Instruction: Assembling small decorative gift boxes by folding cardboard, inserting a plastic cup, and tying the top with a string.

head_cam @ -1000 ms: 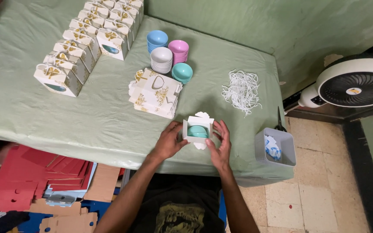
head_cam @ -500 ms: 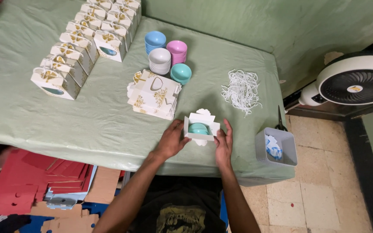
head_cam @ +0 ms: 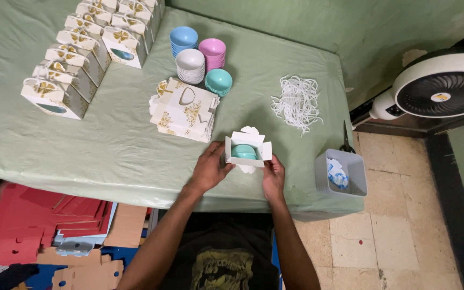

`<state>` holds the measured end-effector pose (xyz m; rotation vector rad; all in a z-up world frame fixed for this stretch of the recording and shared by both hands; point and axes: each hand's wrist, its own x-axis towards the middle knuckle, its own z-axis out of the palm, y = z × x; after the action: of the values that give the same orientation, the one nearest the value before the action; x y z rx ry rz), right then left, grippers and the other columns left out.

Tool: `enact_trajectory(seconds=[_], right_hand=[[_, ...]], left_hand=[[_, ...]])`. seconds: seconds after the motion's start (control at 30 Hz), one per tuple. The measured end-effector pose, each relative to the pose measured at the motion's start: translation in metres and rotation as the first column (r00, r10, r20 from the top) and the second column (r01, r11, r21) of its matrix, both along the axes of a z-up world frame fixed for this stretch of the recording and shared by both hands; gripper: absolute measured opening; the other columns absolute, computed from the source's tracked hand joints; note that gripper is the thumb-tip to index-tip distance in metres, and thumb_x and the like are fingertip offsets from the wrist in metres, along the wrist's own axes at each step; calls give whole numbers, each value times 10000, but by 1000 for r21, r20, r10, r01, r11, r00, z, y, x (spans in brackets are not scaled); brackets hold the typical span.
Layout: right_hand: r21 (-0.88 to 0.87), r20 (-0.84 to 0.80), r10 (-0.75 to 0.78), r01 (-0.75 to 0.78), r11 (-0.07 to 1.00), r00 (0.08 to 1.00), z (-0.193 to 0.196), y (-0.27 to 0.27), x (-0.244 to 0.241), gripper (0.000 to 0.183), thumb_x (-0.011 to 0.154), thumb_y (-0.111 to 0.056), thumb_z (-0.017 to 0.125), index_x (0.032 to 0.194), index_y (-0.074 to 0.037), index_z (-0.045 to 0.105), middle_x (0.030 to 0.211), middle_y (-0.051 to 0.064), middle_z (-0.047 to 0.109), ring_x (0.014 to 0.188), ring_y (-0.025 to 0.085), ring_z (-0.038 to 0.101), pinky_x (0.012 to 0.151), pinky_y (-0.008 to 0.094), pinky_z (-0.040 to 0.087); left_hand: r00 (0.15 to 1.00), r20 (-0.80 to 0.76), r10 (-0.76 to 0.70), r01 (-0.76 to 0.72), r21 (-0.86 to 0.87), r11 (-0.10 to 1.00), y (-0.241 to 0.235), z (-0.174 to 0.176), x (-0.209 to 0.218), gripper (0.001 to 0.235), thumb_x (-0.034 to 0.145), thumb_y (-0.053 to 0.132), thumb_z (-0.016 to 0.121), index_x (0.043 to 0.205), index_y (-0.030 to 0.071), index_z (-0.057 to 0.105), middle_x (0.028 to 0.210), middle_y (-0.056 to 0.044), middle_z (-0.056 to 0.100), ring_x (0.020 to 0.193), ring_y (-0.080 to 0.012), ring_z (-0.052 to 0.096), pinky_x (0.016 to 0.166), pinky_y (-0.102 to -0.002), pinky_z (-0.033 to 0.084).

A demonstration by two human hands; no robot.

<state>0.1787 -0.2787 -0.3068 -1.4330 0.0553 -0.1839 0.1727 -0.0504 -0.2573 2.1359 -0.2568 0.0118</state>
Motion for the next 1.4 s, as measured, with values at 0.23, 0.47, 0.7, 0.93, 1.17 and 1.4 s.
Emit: enact_trajectory(seconds=[0.23, 0.47, 0.7, 0.93, 1.17, 1.4], right_hand=[[11, 75, -123, 122, 992, 990, 15, -18, -6, 310, 921, 26, 623, 1211, -41, 712, 1072, 61, 680, 989, 146, 626, 941, 303, 507], [-417, 325, -396, 506, 755, 859, 104, -161, -18, 286, 919, 9, 721, 1178, -112, 742, 1066, 63, 727, 946, 119, 664, 857, 273, 586], [-851, 129, -293, 257, 457, 947, 100, -230, -9, 233, 884, -67, 811, 1112, -116, 806, 974, 90, 745, 911, 275, 733, 790, 346, 620], [-931, -167, -226, -77, 357, 960, 76, -235, 18, 376, 753, -238, 886, 1114, -175, 803, 1004, 114, 776, 924, 312, 754, 861, 413, 604], [-947, -174, -268, -87, 308, 947, 95, -213, 9, 317, 797, -227, 877, 1089, -124, 807, 1004, 134, 776, 948, 334, 750, 876, 434, 587], [-909, -232, -254, -116, 400, 939, 112, -206, 6, 299, 803, -244, 855, 1031, -76, 759, 994, 171, 774, 1039, 392, 719, 900, 490, 554]], left_hand=[[998, 45, 34, -34, 5, 999, -3, 0, 2, 626, 849, 224, 787, 1409, 43, 573, 1341, -112, 593, 1089, -332, 662, 968, -432, 564], [985, 144, 97, -88, -65, 994, -4, -10, 4, 524, 794, 185, 829, 1270, 44, 663, 1133, -101, 651, 838, -360, 700, 745, -440, 615], [987, 118, 109, -107, -24, 994, -4, -26, 7, 450, 755, 233, 869, 1146, 77, 710, 844, -86, 624, 757, -337, 692, 676, -426, 588], [987, 90, 130, -127, -34, 991, -7, -19, 5, 322, 762, 218, 882, 937, 39, 679, 771, -89, 599, 734, -305, 673, 654, -390, 571], [988, 86, 126, -124, -32, 992, -6, -16, 4, 342, 765, 249, 886, 920, 42, 662, 764, -97, 592, 744, -314, 668, 658, -398, 572], [987, 90, 134, -132, -27, 991, -6, -5, 2, 348, 787, 285, 871, 961, 55, 677, 764, -90, 597, 752, -314, 678, 658, -406, 576]])
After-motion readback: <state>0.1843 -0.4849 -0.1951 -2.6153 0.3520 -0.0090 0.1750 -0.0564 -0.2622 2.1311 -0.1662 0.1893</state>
